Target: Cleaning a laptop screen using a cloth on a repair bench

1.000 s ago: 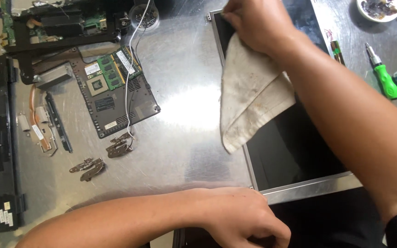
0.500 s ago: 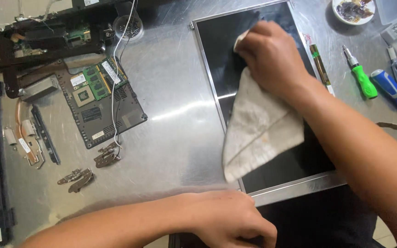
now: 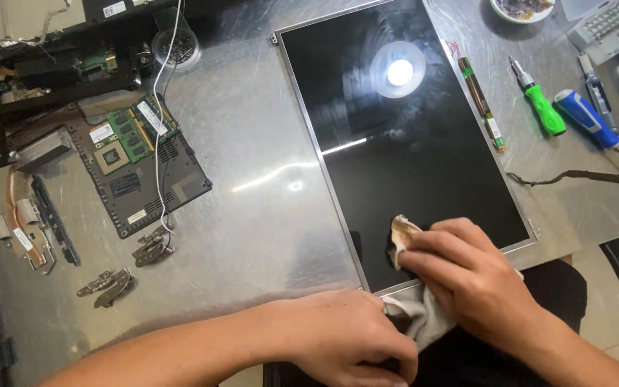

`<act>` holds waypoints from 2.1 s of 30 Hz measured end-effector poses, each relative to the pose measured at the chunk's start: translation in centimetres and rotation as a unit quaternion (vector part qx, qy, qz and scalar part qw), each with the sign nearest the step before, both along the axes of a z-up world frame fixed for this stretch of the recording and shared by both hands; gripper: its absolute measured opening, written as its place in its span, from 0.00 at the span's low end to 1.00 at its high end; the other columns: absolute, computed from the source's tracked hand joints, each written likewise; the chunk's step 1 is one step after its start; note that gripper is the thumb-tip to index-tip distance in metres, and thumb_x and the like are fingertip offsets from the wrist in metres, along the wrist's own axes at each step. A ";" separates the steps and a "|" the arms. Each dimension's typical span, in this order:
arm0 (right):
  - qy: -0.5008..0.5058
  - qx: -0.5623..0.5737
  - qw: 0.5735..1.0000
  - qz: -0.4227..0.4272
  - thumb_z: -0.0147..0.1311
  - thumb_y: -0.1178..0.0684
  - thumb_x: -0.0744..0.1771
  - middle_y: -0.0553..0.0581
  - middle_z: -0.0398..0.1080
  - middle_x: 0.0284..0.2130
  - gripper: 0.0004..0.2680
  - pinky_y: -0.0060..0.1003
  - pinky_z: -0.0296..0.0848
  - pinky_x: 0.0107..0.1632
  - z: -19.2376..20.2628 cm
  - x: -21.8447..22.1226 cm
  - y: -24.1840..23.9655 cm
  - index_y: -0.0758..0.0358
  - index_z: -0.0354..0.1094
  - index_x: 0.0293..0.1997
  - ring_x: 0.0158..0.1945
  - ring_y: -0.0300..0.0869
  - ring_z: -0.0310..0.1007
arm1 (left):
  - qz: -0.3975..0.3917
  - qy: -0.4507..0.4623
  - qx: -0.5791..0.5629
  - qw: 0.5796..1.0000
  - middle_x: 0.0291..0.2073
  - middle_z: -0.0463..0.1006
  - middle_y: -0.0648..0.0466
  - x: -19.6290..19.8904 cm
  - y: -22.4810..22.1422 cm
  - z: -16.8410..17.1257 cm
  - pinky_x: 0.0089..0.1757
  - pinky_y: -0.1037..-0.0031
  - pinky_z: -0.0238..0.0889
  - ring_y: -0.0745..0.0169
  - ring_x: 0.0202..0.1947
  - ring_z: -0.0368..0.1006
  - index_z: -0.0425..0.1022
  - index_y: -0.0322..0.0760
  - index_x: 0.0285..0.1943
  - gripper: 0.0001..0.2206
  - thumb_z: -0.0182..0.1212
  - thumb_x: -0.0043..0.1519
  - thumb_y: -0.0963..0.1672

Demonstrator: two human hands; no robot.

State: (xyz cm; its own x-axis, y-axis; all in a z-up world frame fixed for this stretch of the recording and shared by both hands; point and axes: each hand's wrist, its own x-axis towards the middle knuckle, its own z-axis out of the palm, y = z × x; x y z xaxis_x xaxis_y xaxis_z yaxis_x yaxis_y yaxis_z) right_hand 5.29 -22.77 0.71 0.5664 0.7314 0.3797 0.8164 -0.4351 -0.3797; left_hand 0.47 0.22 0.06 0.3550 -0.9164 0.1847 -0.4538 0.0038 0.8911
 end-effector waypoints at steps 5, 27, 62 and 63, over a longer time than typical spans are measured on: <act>0.070 -0.012 0.997 -0.020 0.51 0.55 0.68 0.53 0.74 0.45 0.06 0.41 0.74 0.47 0.2 -2.1 -1.6 0.60 0.74 0.45 0.44 0.50 0.70 | 0.027 -0.019 -0.034 0.999 0.34 0.80 0.54 -0.4 0.3 -0.8 0.43 0.60 0.66 0.48 0.34 0.76 0.73 0.47 0.50 0.08 0.49 0.72 0.48; 0.188 -0.023 0.978 -0.085 0.61 0.57 0.64 0.54 0.72 0.40 0.04 0.37 0.72 0.52 0.8 -0.3 -2.8 0.59 0.74 0.40 0.46 0.46 0.75 | 0.389 -0.288 0.208 0.850 0.70 0.60 0.46 1.8 0.6 -0.2 0.60 0.56 0.52 0.44 0.70 0.55 0.62 0.42 0.71 0.44 0.72 0.51 0.62; 0.027 -0.144 0.988 -0.055 0.42 0.50 0.72 0.63 0.56 0.72 0.18 0.58 0.52 0.69 -1.4 8.9 4.1 0.61 0.58 0.72 0.77 0.56 0.49 | 0.365 -0.379 0.325 0.786 0.81 0.41 0.44 1.1 0.1 -1.7 0.70 0.44 0.29 0.23 0.78 0.32 0.49 0.35 0.79 0.50 0.45 0.56 0.69; 0.025 -0.143 0.988 -0.053 0.42 0.50 0.72 0.63 0.56 0.72 0.18 0.58 0.52 0.69 -1.4 8.3 3.7 0.61 0.58 0.72 0.77 0.56 0.49 | 0.366 -0.380 0.325 0.784 0.81 0.41 0.44 1.1 0.1 -1.7 0.70 0.44 0.29 0.23 0.78 0.32 0.49 0.35 0.79 0.50 0.45 0.56 0.69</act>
